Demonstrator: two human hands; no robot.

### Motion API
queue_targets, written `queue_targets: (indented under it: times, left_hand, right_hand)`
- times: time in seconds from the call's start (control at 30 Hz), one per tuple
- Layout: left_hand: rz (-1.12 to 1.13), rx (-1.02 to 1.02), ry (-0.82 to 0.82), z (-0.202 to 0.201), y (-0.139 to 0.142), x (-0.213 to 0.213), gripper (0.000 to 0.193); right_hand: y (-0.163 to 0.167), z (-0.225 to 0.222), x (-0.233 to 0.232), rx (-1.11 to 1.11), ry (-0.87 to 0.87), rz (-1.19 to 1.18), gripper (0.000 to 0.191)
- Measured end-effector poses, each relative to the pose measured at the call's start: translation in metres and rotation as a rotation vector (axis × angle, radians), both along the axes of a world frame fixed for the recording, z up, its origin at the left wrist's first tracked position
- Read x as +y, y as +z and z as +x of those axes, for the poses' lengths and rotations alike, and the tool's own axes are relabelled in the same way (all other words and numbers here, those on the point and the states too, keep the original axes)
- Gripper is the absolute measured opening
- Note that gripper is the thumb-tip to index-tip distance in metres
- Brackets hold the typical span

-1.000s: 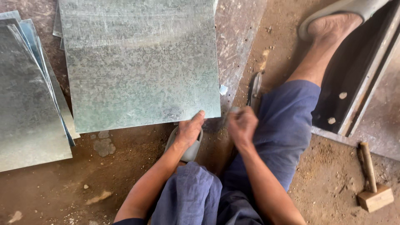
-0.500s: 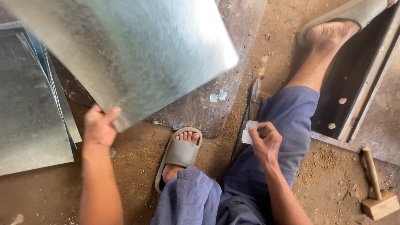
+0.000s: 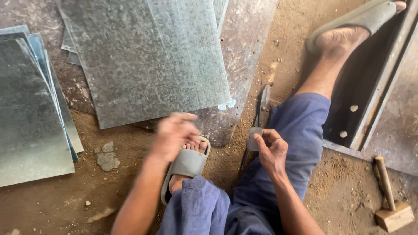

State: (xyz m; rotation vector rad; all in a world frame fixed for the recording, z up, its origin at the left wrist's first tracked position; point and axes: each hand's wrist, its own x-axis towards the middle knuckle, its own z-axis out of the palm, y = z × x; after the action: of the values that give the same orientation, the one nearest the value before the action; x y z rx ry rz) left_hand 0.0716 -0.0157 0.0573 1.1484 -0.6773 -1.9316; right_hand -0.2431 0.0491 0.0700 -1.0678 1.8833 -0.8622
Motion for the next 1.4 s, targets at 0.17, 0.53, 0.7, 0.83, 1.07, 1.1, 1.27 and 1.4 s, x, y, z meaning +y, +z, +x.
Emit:
queue_targets:
  times: [0.17,0.53,0.7,0.83,1.07,1.1,1.27,1.4]
  left_hand:
    - [0.378,0.343,0.153,-0.087,-0.045,-0.013,0.033]
    - [0.164,0.160,0.204,-0.073,-0.061,-0.009,0.029]
    - [0.257,0.351,0.208,-0.063,-0.060,0.038,0.031]
    - [0.186,0.414,0.190,-0.064,-0.070,0.045,0.032]
    - [0.238,0.456,0.220,-0.062,-0.080,0.046,0.032]
    - [0.226,0.469,0.221,-0.063,-0.080,0.046,0.032]
    - [0.189,0.432,0.222,-0.063,-0.077,0.045,0.032]
    - [0.194,0.378,0.153,-0.061,-0.077,0.044,0.029]
  right_hand:
    - [0.000,0.003,0.005,-0.107,0.004,0.010,0.019]
    - [0.001,0.007,0.010,-0.350,0.003,0.065,0.019]
    - [0.005,0.024,-0.010,0.214,0.286,-0.139,0.014]
    - [0.010,0.042,-0.029,0.337,0.389,-0.335,0.016]
    - [-0.001,0.057,-0.034,0.420,0.569,-0.496,0.015]
    - [-0.005,0.055,-0.035,0.436,0.598,-0.544,0.010]
    - [-0.029,0.055,-0.063,0.538,0.563,-0.550,0.003]
    - [-0.032,0.054,-0.059,0.529,0.597,-0.487,0.006]
